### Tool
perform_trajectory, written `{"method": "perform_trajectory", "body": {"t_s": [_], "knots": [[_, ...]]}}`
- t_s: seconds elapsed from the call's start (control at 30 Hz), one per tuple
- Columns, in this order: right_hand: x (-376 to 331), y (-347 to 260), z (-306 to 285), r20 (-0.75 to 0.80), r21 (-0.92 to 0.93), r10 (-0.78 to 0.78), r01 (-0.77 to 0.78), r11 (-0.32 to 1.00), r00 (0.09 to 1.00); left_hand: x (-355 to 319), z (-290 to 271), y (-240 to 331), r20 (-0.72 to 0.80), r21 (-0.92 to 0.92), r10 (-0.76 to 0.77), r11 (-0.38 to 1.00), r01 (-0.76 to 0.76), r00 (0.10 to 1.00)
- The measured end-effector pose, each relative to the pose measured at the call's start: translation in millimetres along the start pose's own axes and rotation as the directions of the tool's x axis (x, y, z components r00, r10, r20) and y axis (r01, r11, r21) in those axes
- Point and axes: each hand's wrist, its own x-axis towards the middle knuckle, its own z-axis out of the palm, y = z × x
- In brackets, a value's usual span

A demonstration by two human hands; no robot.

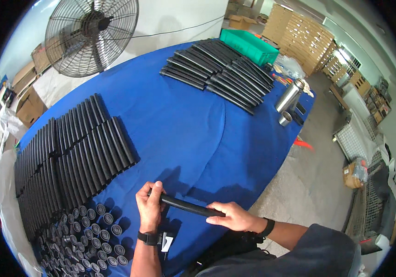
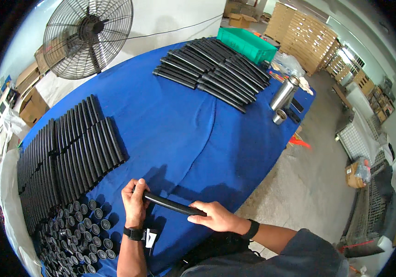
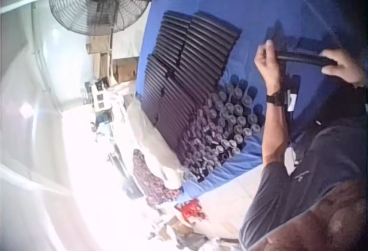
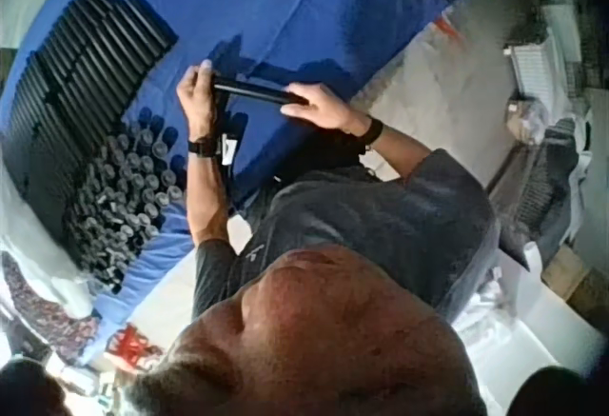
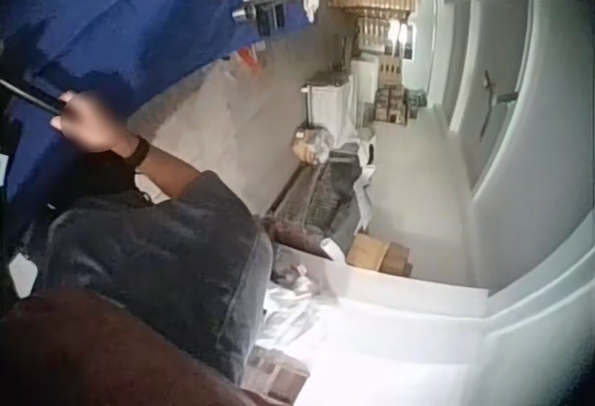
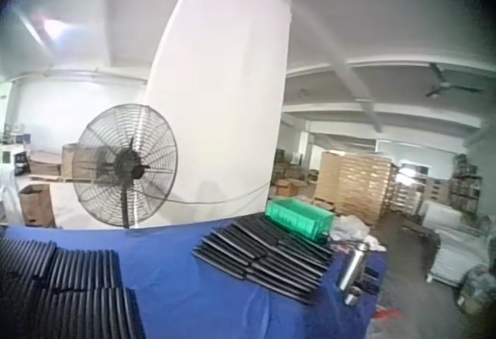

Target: The person repeatedly picks up a black cylindrical tube and a small circular cap from a table covered with a blue cloth. They insert the cap into one end of the tube, then place the assembled unit onto a growing stack on the right side of the table. The process is repeated continuously throughout the video.

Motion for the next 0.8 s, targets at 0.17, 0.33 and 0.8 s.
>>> {"method": "perform_trajectory", "body": {"t_s": [0.17,0.33,0.8], "knots": [[0,-5,-21,0.191,0.248,0.168,-0.213,0.945,0.967,0,1,-1,0.047,-0.062,0.016,0.998,-0.013,0.999],[-1,12,-4,-0.198,-0.338,-0.203,0.128,0.933,0.959,3,1,-5,0.039,-0.064,0.015,0.998,-0.013,0.999],[10,-4,-31,0.253,0.288,0.285,-0.354,0.89,0.924,1,-1,0,0.026,-0.04,0.012,0.999,-0.011,1.0]]}}
